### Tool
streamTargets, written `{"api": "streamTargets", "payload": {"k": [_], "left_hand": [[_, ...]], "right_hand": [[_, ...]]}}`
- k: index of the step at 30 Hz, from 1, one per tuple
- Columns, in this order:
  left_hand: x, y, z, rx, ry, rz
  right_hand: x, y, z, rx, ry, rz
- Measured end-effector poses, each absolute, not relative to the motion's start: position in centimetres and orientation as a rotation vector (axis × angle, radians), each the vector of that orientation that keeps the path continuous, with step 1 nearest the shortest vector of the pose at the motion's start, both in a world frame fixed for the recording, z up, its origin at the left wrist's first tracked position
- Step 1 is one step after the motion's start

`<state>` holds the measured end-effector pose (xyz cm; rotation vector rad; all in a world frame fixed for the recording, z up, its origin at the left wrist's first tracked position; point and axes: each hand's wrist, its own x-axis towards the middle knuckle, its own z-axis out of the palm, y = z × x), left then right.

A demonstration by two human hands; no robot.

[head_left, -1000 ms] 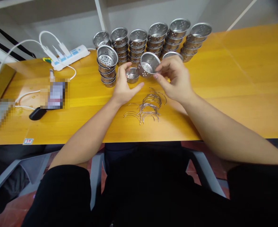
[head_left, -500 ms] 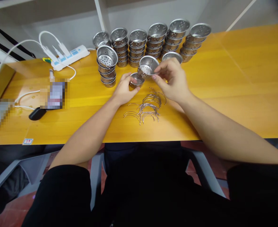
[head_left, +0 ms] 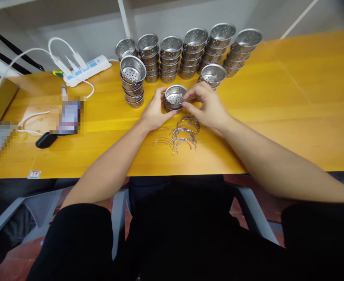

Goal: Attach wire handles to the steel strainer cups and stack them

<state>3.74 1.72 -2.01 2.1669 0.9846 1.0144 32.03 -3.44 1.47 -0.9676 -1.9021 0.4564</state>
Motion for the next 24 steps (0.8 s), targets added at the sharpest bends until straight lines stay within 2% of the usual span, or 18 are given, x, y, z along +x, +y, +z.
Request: {"api": "streamTargets", "payload": {"k": [15,24], "left_hand": [[3.0,1.8,-0.8,2.272,1.046,0.988],[2.1,3.5,-2.4,2.206,1.202,1.077]], "right_hand": [[32.6,-3.0,0.7,-0.940,-1.939,0.482],[32.1,-3.3,0.3,-0.904,-1.979,0.587]]}}
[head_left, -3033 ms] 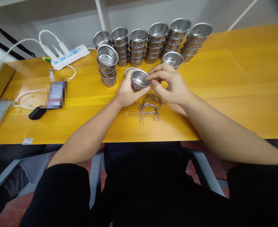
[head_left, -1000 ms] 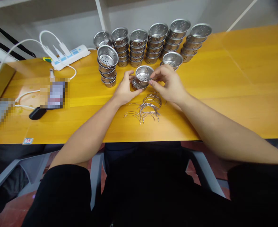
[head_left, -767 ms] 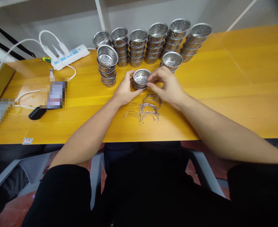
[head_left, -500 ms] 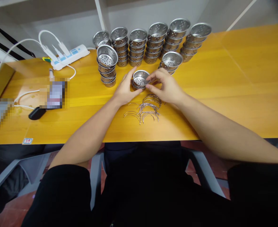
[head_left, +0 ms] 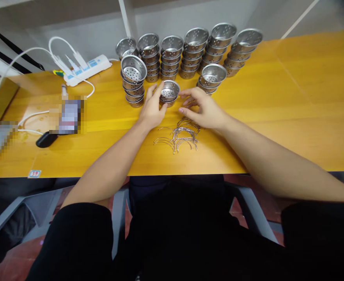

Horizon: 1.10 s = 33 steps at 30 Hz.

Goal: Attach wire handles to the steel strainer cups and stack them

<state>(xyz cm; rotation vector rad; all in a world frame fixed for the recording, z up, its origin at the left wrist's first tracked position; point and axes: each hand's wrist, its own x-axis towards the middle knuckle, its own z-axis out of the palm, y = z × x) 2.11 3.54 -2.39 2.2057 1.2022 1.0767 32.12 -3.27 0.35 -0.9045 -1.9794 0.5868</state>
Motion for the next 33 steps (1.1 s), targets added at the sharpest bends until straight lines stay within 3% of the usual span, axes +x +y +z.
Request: {"api": "streamTargets", "payload": {"k": [12,22,33], "left_hand": [[3.4,2.5,-2.3,1.998,1.180,1.233],[5.1,-1.7,2.6,2.027,1.261,1.051],[4.8,-2.0,3.1,2.095,1.195,0.967]], "right_hand": [[32.0,-3.4,1.1,-0.906,-1.930,0.609],[31.4,-4.5,2.6,-0.918,-2.017,0.724],[36.0,-4.4,6.6,-1.432,-1.792,-0.014]]}}
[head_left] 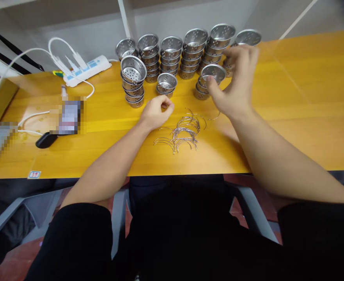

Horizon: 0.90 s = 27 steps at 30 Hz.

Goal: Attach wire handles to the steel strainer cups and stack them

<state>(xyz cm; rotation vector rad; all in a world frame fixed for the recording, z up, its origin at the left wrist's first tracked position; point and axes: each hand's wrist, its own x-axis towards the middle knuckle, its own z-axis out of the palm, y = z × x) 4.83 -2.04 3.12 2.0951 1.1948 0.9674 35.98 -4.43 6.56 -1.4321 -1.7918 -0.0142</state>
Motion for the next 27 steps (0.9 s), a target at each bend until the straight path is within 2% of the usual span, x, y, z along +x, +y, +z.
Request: {"api": "streamTargets", "payload": {"k": [7,11,20,27], "left_hand": [[4.9,-2.2,3.2,2.074,1.140,0.959],[4.9,-2.0,3.1,2.087,1.110,0.964],[4.7,-1.3,1.8,2.130,1.054,0.988],[4.4,0.0,-0.6,2.212,0.934,1.046]], "right_hand": [[39.4,0.6,1.8,-1.260,-1.767,0.287],[39.3,1.5,0.7,-1.265,-1.723,0.355],[38.2,0.1,2.8,-1.125,-1.633,0.224],[34.9,-4.1,5.0,-0.995,-1.839,0.261]]}}
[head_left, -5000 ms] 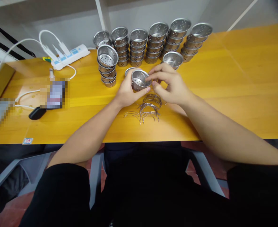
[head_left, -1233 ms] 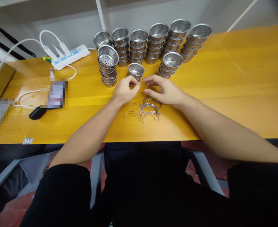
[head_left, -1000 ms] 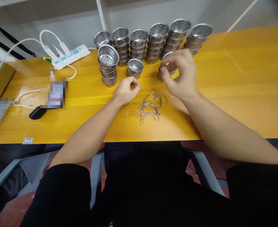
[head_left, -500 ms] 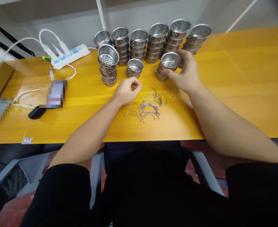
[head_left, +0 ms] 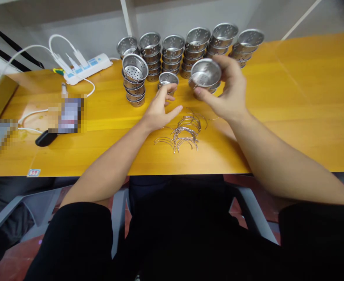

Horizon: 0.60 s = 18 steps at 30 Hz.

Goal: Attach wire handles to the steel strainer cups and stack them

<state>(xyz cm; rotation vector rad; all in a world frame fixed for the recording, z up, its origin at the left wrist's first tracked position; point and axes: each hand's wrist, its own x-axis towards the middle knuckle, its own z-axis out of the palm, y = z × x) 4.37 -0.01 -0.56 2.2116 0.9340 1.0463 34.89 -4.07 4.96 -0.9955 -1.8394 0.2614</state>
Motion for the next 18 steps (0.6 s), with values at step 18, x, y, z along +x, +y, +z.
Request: {"api": "streamTargets", "payload": {"k": [18], "left_hand": [[4.1,1.5,-1.0,2.147,0.970,1.227]], "right_hand": [[34.4,-5.4,6.9,-0.928,-2.417,0.846]]}}
